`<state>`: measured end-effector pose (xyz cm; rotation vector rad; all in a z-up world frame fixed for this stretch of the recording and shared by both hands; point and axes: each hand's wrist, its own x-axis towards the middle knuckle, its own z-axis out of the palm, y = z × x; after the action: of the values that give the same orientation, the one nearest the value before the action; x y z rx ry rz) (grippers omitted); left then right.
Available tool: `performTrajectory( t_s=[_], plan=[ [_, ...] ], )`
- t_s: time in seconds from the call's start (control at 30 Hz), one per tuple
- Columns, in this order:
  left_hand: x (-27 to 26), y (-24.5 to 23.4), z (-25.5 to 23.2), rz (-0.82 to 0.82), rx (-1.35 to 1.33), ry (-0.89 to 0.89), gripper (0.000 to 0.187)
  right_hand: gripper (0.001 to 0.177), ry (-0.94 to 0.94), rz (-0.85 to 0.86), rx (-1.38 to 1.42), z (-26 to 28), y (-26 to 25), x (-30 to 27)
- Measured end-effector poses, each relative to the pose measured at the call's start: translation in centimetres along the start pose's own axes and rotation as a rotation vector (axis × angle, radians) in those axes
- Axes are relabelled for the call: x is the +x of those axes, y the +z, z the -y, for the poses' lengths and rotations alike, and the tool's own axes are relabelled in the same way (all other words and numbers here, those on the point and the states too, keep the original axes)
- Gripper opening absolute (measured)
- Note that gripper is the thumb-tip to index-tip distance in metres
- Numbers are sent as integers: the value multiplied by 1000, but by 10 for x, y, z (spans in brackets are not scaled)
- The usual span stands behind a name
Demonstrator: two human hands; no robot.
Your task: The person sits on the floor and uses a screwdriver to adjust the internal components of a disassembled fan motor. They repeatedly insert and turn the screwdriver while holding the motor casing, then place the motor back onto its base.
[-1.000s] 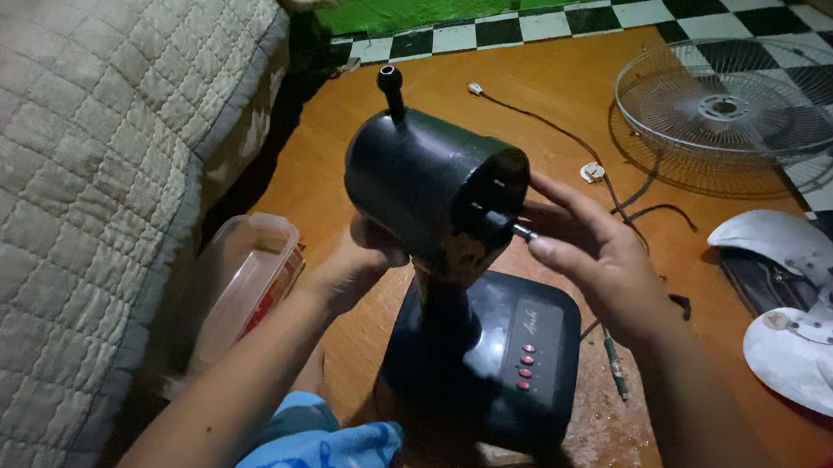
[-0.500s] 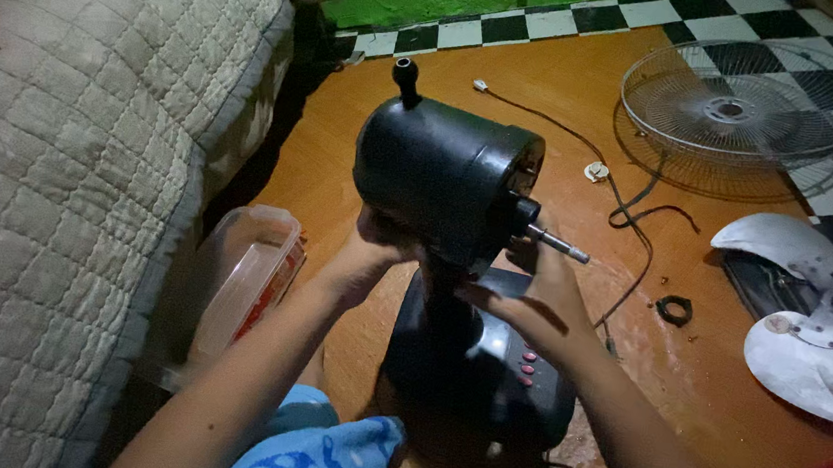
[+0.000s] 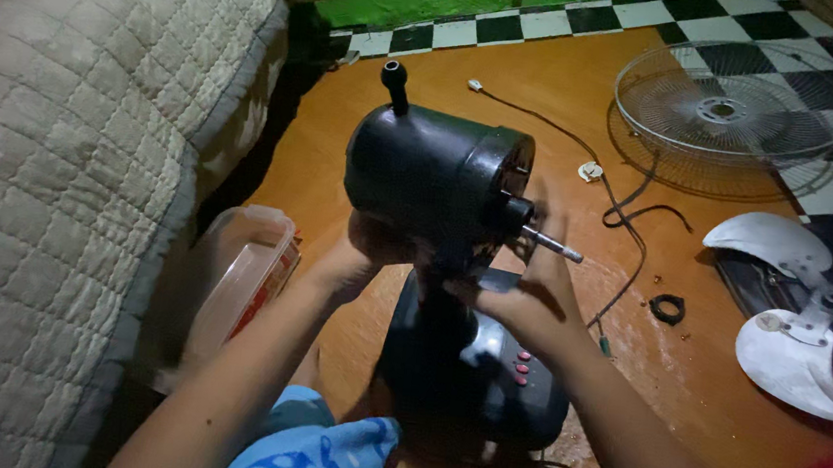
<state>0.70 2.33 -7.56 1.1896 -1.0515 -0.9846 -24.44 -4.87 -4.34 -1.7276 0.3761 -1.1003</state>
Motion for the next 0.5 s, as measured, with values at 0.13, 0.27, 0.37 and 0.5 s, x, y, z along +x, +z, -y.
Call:
performTrajectory(
  t_s=[0.13,0.27,0.37,0.5],
  plan=[
    [6,-3,3,33,98,2,25,150,-160,-24,59,9,-1,1],
    [12,-5,1,69,99,-24,24,142,-115,-23,-97,20,-7,3],
    [11,-8,3,79,69,-58,28,137,-86,-43,-125,26,-6,1],
    [16,-17,5,83,-86,-175,32,137,-292,-83,-263,27,-5,-2]
  ],
)
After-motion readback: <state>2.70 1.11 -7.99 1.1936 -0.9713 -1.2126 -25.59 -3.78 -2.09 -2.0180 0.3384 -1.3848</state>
